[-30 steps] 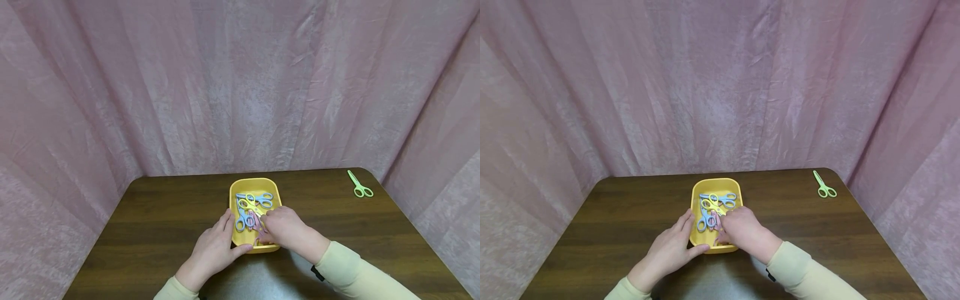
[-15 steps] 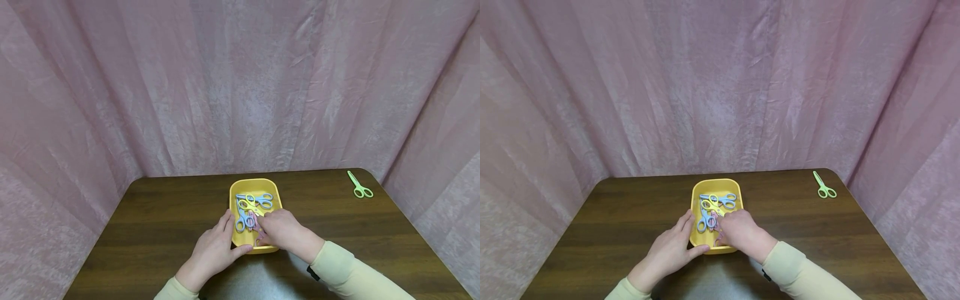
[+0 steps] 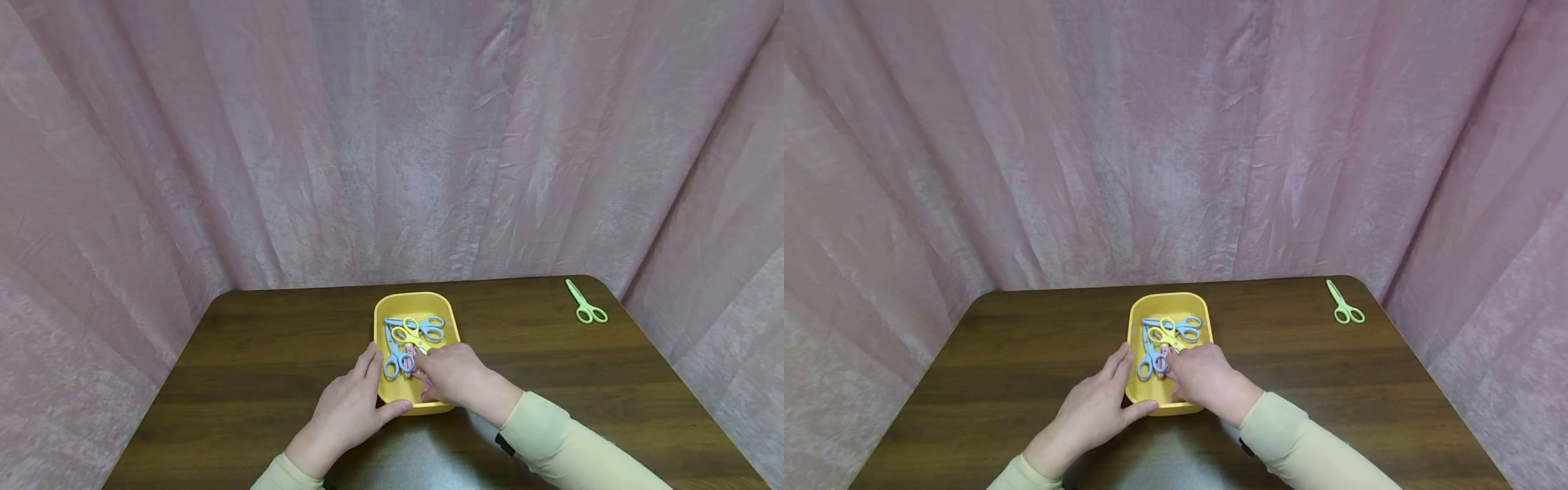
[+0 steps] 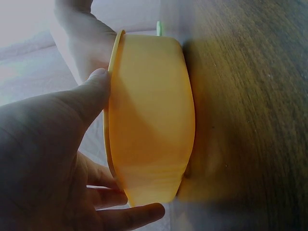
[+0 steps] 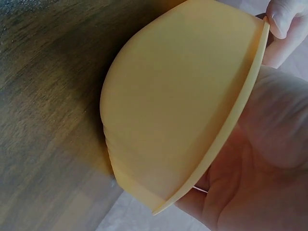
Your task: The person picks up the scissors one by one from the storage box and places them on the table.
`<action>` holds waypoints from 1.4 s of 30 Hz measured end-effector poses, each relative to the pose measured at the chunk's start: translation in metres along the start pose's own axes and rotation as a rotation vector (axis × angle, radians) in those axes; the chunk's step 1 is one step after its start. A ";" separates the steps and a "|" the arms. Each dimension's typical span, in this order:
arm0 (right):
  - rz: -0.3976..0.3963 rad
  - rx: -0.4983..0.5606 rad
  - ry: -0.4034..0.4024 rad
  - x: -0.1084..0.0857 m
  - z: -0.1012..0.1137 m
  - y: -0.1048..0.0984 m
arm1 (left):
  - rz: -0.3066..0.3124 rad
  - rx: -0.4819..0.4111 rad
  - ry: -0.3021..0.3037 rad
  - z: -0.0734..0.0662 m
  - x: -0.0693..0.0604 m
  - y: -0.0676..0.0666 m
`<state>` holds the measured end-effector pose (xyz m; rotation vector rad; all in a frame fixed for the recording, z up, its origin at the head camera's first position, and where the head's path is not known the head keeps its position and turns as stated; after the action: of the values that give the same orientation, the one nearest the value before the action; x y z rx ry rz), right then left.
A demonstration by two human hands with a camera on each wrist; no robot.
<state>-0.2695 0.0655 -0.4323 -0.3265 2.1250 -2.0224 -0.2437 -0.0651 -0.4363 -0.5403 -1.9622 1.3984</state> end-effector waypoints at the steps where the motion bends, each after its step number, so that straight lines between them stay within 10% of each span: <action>1: 0.008 -0.005 0.004 0.000 0.000 0.001 | 0.001 -0.002 -0.001 0.000 0.000 0.000; 42: -0.099 0.036 -0.014 -0.002 0.002 -0.003 | 0.002 -0.015 -0.009 0.001 0.000 -0.001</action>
<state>-0.2665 0.0645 -0.4296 -0.4467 2.1005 -2.1025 -0.2438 -0.0659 -0.4358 -0.5438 -1.9810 1.3914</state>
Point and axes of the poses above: each hand's wrist, its own x-axis towards the middle knuckle, its own y-axis out of the palm, z = x × y, the point moved 10 cm from there along x, towards the middle knuckle, and after that the axes turned 15 degrees about y, right-handed, at the moved point
